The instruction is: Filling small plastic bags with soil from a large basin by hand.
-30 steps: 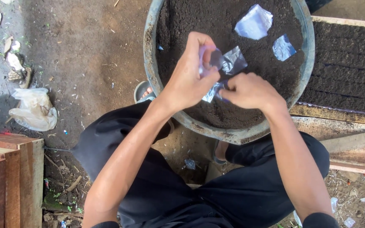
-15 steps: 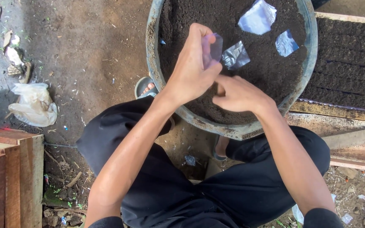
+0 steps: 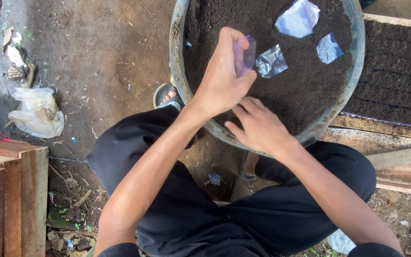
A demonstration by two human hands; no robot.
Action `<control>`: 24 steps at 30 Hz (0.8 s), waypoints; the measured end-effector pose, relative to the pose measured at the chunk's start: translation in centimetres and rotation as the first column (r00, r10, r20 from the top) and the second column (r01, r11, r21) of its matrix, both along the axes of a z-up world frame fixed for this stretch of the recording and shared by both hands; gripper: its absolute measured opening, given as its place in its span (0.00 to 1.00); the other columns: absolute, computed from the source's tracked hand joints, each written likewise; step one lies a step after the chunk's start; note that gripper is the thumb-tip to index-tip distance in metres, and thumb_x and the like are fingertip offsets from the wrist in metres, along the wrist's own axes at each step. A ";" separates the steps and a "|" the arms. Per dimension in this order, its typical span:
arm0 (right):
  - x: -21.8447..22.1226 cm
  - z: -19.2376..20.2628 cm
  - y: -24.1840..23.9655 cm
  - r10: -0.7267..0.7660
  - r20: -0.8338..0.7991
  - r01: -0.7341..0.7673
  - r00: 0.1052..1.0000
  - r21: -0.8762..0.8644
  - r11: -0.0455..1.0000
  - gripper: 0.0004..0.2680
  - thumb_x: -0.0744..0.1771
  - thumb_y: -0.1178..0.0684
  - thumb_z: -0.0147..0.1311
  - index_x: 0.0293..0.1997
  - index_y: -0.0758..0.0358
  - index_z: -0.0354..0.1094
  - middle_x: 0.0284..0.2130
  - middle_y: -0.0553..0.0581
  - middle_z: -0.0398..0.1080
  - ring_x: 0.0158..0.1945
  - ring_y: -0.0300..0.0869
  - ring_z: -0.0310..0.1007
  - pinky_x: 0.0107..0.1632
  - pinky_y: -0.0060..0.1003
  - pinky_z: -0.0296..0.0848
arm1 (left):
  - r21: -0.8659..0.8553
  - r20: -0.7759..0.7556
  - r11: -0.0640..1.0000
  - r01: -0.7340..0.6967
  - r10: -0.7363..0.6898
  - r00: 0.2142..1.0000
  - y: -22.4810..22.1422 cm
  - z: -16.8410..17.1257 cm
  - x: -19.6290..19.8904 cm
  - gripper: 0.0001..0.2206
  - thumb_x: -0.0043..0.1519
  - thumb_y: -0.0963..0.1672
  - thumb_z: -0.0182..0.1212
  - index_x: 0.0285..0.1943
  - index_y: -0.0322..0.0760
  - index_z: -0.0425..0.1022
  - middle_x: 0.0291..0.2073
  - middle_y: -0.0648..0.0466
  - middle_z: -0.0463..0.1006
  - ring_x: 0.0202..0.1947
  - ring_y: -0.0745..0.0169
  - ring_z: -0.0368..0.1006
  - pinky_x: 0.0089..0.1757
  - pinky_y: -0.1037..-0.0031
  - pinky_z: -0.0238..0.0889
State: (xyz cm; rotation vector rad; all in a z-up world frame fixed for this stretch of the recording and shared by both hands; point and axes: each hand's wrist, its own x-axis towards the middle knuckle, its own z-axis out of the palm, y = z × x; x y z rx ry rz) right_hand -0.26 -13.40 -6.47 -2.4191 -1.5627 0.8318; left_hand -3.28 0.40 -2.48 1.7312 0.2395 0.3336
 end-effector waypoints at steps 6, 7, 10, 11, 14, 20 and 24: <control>0.3 -1.6 -0.9 0.100 -0.005 -0.099 0.995 0.114 0.989 0.11 0.63 0.49 0.43 0.37 0.67 0.68 0.36 0.58 0.67 0.39 0.47 0.60 0.43 0.40 0.63 | 0.008 -0.080 1.000 -0.020 0.021 0.997 -0.3 -0.8 0.6 0.14 0.45 0.34 0.47 0.37 0.39 0.51 0.22 0.60 0.57 0.19 0.74 0.52 0.24 0.80 0.53; 0.6 -1.4 -0.9 0.097 -0.006 -0.096 0.995 0.112 0.989 0.11 0.63 0.49 0.43 0.37 0.67 0.68 0.36 0.58 0.67 0.39 0.47 0.60 0.43 0.40 0.63 | 0.007 -0.080 1.000 -0.017 0.017 0.997 -0.3 -0.7 0.6 0.14 0.45 0.34 0.47 0.37 0.39 0.51 0.22 0.60 0.57 0.19 0.74 0.52 0.24 0.80 0.53; 1.0 -1.5 -0.8 0.138 0.000 -0.138 0.990 0.055 0.989 0.13 0.64 0.47 0.42 0.41 0.65 0.66 0.38 0.57 0.66 0.39 0.45 0.61 0.43 0.42 0.63 | 0.012 -0.087 0.999 -0.044 0.045 0.995 -0.2 -0.4 0.5 0.14 0.45 0.35 0.47 0.36 0.39 0.51 0.22 0.60 0.57 0.19 0.74 0.52 0.25 0.79 0.52; 1.1 -1.8 -0.9 0.180 0.054 -0.187 0.982 0.174 0.967 0.12 0.63 0.48 0.43 0.42 0.64 0.65 0.42 0.58 0.64 0.44 0.47 0.60 0.47 0.44 0.61 | 0.012 -0.081 0.999 -0.041 0.042 0.996 -0.2 -0.3 0.5 0.14 0.45 0.35 0.48 0.36 0.39 0.51 0.23 0.59 0.57 0.19 0.74 0.52 0.25 0.79 0.53; 1.8 -2.5 -1.2 0.298 0.081 -0.307 0.951 0.338 0.889 0.11 0.63 0.51 0.43 0.43 0.66 0.65 0.43 0.58 0.65 0.48 0.48 0.62 0.53 0.44 0.58 | 0.019 -0.084 0.999 -0.041 0.043 0.996 -0.1 -0.3 0.4 0.14 0.45 0.36 0.48 0.37 0.39 0.51 0.23 0.59 0.58 0.19 0.74 0.53 0.25 0.79 0.54; 2.9 -2.7 -1.9 0.472 0.064 -0.449 0.879 0.442 0.776 0.08 0.64 0.53 0.43 0.35 0.68 0.65 0.33 0.57 0.67 0.39 0.46 0.64 0.45 0.39 0.62 | 0.019 -0.088 0.999 -0.045 0.047 0.995 -0.2 -0.1 0.4 0.14 0.46 0.36 0.48 0.37 0.39 0.51 0.22 0.60 0.57 0.19 0.73 0.52 0.25 0.78 0.53; 3.2 -3.5 -2.2 0.465 0.110 -0.460 0.878 0.457 0.761 0.09 0.64 0.52 0.44 0.26 0.64 0.65 0.23 0.52 0.65 0.27 0.41 0.58 0.33 0.35 0.60 | -0.012 -0.113 0.999 -0.043 0.042 0.993 -0.4 0.1 0.5 0.13 0.46 0.36 0.47 0.37 0.39 0.51 0.19 0.61 0.55 0.20 0.73 0.51 0.26 0.78 0.52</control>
